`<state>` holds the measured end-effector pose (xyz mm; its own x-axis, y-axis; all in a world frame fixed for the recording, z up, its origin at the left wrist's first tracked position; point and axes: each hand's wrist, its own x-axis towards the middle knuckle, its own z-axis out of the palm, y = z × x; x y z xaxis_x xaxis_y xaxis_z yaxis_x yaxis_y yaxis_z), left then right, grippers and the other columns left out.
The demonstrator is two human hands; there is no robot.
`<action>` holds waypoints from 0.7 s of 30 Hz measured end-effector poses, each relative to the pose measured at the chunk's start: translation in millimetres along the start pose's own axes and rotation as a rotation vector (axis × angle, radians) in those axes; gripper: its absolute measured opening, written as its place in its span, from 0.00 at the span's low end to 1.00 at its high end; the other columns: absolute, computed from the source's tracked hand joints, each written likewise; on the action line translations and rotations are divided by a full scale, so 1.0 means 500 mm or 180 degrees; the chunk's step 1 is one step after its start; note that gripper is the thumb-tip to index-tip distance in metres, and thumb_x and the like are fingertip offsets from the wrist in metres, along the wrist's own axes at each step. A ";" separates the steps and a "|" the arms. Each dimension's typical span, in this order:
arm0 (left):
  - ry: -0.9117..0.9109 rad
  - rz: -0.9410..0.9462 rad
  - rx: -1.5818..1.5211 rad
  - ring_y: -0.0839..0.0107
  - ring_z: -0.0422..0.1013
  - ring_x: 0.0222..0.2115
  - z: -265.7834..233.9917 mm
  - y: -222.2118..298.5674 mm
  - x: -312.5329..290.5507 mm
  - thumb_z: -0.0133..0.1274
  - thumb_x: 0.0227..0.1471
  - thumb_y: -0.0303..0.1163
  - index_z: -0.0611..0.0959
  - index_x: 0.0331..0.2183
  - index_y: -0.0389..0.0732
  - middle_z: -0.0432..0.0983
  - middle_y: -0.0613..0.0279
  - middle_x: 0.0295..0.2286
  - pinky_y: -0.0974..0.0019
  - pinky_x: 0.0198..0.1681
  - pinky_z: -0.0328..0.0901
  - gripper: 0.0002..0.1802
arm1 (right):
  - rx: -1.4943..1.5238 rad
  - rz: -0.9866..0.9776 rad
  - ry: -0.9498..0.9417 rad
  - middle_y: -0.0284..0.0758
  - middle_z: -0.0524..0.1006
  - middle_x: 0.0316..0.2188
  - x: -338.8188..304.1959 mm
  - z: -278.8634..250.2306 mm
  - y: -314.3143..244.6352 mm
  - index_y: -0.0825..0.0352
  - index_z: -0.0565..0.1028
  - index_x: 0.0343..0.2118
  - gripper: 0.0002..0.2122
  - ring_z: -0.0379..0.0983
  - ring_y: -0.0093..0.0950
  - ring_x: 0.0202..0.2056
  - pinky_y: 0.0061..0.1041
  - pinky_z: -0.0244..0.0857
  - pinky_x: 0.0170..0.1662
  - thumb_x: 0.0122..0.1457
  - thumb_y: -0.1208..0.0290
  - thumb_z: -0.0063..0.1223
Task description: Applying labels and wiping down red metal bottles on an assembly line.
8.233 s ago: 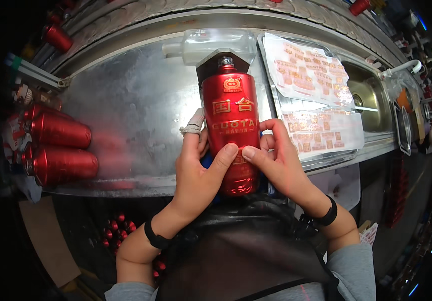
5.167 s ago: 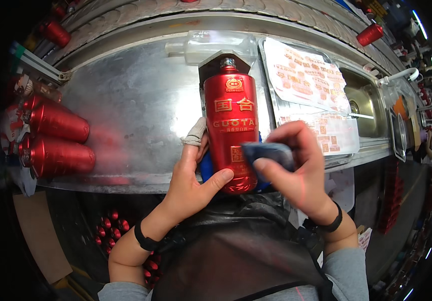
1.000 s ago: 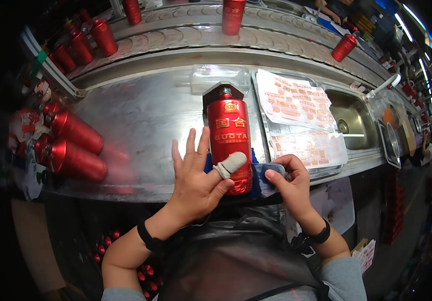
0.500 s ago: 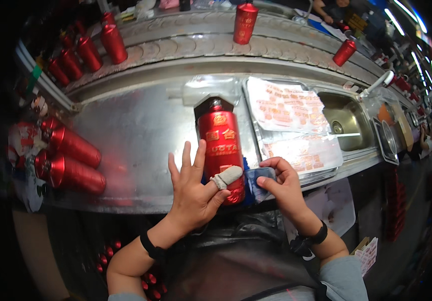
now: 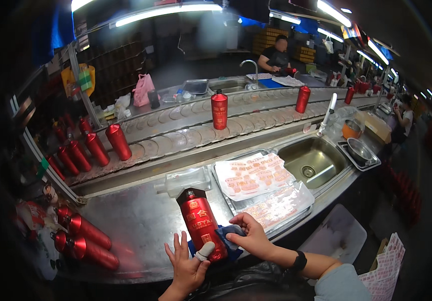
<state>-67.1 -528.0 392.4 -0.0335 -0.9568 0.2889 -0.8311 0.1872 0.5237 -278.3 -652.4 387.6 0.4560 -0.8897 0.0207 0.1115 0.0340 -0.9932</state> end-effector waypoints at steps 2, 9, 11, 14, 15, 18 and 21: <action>-0.0101 -0.0058 -0.0020 0.34 0.35 0.66 0.001 -0.001 -0.021 0.46 0.60 0.51 0.81 0.52 0.58 0.43 0.31 0.64 0.27 0.61 0.21 0.22 | -0.0041 -0.0077 0.0081 0.34 0.77 0.36 -0.001 0.022 -0.014 0.69 0.70 0.44 0.16 0.73 0.18 0.39 0.20 0.68 0.42 0.54 0.76 0.62; 0.0002 -0.0445 -0.0254 0.37 0.36 0.66 -0.001 -0.012 -0.052 0.43 0.62 0.50 0.79 0.54 0.50 0.41 0.34 0.65 0.30 0.62 0.22 0.25 | -0.1484 -0.0760 0.0138 0.41 0.77 0.32 -0.018 0.022 -0.056 0.69 0.72 0.40 0.14 0.76 0.32 0.35 0.29 0.69 0.39 0.52 0.74 0.61; 0.0052 -0.0484 -0.0269 0.36 0.36 0.66 -0.003 -0.010 -0.052 0.43 0.62 0.49 0.79 0.54 0.50 0.40 0.34 0.65 0.30 0.62 0.22 0.25 | -0.1370 -0.0628 0.0242 0.38 0.76 0.32 -0.023 0.002 -0.044 0.69 0.73 0.40 0.13 0.75 0.27 0.35 0.25 0.68 0.39 0.52 0.74 0.62; 0.0172 -0.0383 -0.0247 0.36 0.36 0.66 -0.008 0.006 -0.018 0.44 0.62 0.48 0.79 0.54 0.50 0.40 0.34 0.65 0.30 0.62 0.23 0.24 | -0.1303 -0.0584 0.0338 0.35 0.75 0.32 -0.029 -0.002 -0.040 0.69 0.72 0.39 0.13 0.71 0.19 0.34 0.21 0.67 0.37 0.53 0.75 0.63; 0.0170 -0.0366 -0.0226 0.36 0.37 0.66 -0.010 0.012 0.001 0.45 0.62 0.48 0.79 0.54 0.51 0.40 0.34 0.65 0.30 0.62 0.23 0.23 | -0.1347 -0.0701 0.0245 0.37 0.76 0.32 -0.031 -0.002 -0.037 0.69 0.72 0.40 0.13 0.73 0.23 0.35 0.24 0.67 0.39 0.53 0.75 0.62; 0.0157 -0.0256 -0.0101 0.35 0.38 0.66 -0.010 0.026 0.039 0.49 0.59 0.46 0.81 0.53 0.56 0.41 0.36 0.66 0.29 0.62 0.24 0.21 | -0.1069 -0.0490 0.0180 0.38 0.76 0.33 -0.034 -0.019 -0.004 0.69 0.72 0.42 0.14 0.75 0.25 0.36 0.25 0.68 0.41 0.53 0.75 0.61; -0.0165 0.0297 0.0535 0.34 0.38 0.65 -0.005 0.034 0.032 0.54 0.55 0.46 0.84 0.47 0.57 0.44 0.37 0.65 0.27 0.61 0.24 0.18 | -0.0256 0.0016 0.0136 0.34 0.76 0.34 -0.025 -0.047 0.009 0.69 0.71 0.44 0.14 0.73 0.21 0.38 0.21 0.68 0.42 0.56 0.76 0.59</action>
<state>-80.3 -539.5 407.9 -0.1396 -0.9480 0.2861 -0.9039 0.2400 0.3541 -304.3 -652.0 380.0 0.4180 -0.9084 0.0125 0.0373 0.0035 -0.9993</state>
